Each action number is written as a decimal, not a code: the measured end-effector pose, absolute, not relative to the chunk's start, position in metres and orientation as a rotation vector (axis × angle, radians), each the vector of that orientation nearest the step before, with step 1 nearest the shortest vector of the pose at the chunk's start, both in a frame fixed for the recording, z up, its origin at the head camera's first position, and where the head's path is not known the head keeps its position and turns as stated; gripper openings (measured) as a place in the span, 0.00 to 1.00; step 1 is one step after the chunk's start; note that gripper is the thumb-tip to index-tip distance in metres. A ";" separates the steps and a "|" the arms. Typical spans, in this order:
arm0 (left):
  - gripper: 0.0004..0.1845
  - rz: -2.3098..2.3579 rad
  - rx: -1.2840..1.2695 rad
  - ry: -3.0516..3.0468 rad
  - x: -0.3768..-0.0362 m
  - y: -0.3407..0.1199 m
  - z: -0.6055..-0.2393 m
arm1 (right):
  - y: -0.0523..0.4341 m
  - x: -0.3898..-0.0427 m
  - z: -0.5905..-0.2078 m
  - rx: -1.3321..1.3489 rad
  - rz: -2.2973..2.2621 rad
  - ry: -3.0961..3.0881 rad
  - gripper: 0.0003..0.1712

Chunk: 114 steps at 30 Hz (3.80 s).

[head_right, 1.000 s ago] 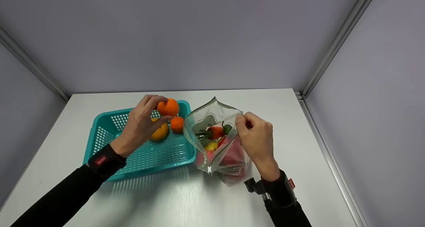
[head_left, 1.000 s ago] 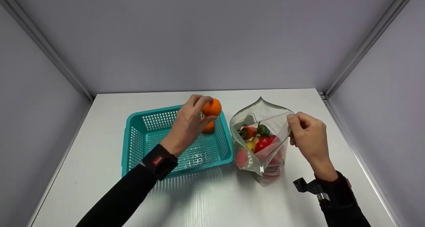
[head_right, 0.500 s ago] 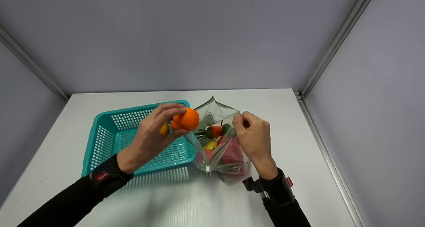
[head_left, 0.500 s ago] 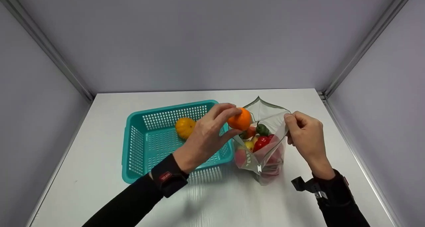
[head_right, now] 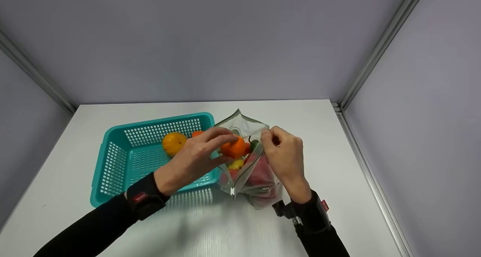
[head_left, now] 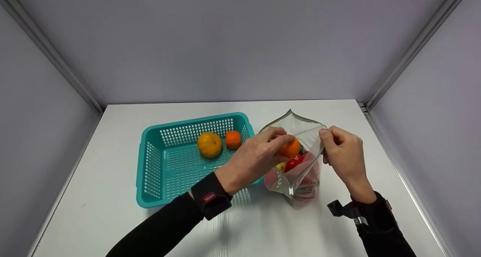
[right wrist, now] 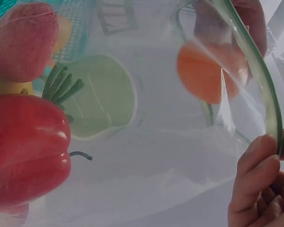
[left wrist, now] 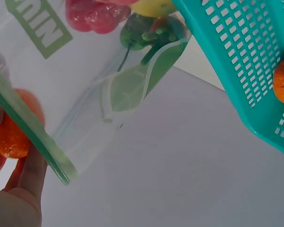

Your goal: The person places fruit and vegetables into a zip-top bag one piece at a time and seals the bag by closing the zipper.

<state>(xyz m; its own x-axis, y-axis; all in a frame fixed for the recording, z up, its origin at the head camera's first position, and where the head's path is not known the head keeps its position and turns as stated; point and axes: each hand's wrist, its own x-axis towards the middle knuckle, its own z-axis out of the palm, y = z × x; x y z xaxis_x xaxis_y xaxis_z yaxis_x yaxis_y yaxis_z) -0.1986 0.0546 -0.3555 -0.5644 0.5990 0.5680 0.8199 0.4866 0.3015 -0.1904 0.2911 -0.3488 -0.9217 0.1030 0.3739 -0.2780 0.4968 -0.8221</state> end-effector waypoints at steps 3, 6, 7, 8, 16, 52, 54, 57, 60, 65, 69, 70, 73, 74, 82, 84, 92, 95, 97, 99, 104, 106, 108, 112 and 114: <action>0.23 -0.688 -1.179 -2.408 -0.200 0.059 -0.358 | 0.291 -0.190 -0.350 0.148 1.394 -2.374 0.24; 0.23 -0.651 -1.175 -2.469 -0.200 0.061 -0.361 | 0.291 -0.190 -0.350 0.158 1.382 -2.378 0.24; 0.24 -0.653 -1.174 -2.486 -0.200 0.061 -0.361 | 0.291 -0.190 -0.351 0.159 1.380 -2.379 0.24; 0.25 -0.661 -1.172 -2.503 -0.200 0.061 -0.362 | 0.291 -0.190 -0.351 0.161 1.375 -2.380 0.24; 0.23 -0.737 -1.227 -2.403 -0.201 0.056 -0.366 | 0.294 -0.190 -0.352 0.138 1.381 -2.385 0.24; 0.38 -0.373 -0.574 -2.961 -0.257 -0.085 -0.444 | 0.296 -0.188 -0.352 0.129 1.354 -2.402 0.23; 0.39 -0.328 -0.595 -3.001 -0.259 -0.084 -0.447 | 0.295 -0.186 -0.352 0.123 1.357 -2.404 0.23; 0.40 -0.270 -0.628 -3.049 -0.264 -0.081 -0.453 | 0.294 -0.185 -0.352 0.126 1.366 -2.402 0.23; 0.40 -0.229 -0.644 -3.060 -0.267 -0.079 -0.461 | 0.293 -0.184 -0.352 0.136 1.374 -2.394 0.23; 0.34 -0.183 -0.625 -3.066 -0.272 -0.075 -0.473 | 0.290 -0.183 -0.352 0.153 1.379 -2.389 0.23; 0.33 -0.111 -0.609 -3.083 -0.274 -0.074 -0.479 | 0.289 -0.182 -0.351 0.167 1.384 -2.385 0.23; 0.33 -0.099 -0.600 -3.093 -0.275 -0.073 -0.481 | 0.289 -0.182 -0.351 0.166 1.385 -2.385 0.23; 0.32 -0.090 -0.579 -3.121 -0.278 -0.073 -0.484 | 0.288 -0.181 -0.351 0.163 1.388 -2.383 0.23; 0.30 -0.106 -0.568 -3.132 -0.279 -0.073 -0.485 | 0.288 -0.181 -0.351 0.164 1.389 -2.383 0.23; 0.12 -0.185 -0.524 -3.078 -0.278 -0.074 -0.487 | 0.285 -0.182 -0.351 0.178 1.391 -2.389 0.23; 0.11 -0.196 -0.512 -3.059 -0.275 -0.075 -0.487 | 0.285 -0.182 -0.351 0.178 1.390 -2.393 0.23; 0.21 -0.343 -0.473 -2.872 -0.266 -0.080 -0.478 | 0.285 -0.187 -0.353 0.184 1.378 -2.395 0.24; 0.28 -0.443 -0.459 -2.822 -0.263 -0.072 -0.467 | 0.286 -0.189 -0.355 0.173 1.383 -2.397 0.24; 0.31 -0.522 -0.451 -2.815 -0.260 -0.065 -0.457 | 0.286 -0.190 -0.357 0.165 1.381 -2.398 0.24; 0.33 -0.622 -0.444 -2.818 -0.256 -0.059 -0.447 | 0.285 -0.191 -0.358 0.161 1.388 -2.394 0.24; 0.35 -0.857 -0.407 -2.785 -0.247 -0.049 -0.425 | 0.284 -0.190 -0.358 0.159 1.397 -2.387 0.24; 0.36 -0.924 -0.388 -2.758 -0.243 -0.046 -0.419 | 0.283 -0.190 -0.358 0.158 1.394 -2.388 0.24; 0.37 -0.978 -0.375 -2.717 -0.238 -0.045 -0.413 | 0.283 -0.191 -0.359 0.154 1.391 -2.390 0.24; 0.38 -1.081 -0.345 -2.622 -0.225 -0.041 -0.399 | 0.283 -0.193 -0.361 0.140 1.391 -2.390 0.24; 0.40 -1.151 -0.319 -2.558 -0.218 -0.038 -0.390 | 0.282 -0.194 -0.361 0.142 1.393 -2.390 0.24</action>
<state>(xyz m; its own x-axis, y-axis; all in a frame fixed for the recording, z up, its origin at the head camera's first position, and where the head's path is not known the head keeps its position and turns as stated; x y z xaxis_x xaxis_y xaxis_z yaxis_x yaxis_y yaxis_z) -0.2176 -0.0376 -0.3905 -0.9247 0.0721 0.3738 0.3276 0.6510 0.6848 -0.1945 0.2823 -0.3614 -0.9268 0.0972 0.3629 -0.2678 0.5065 -0.8196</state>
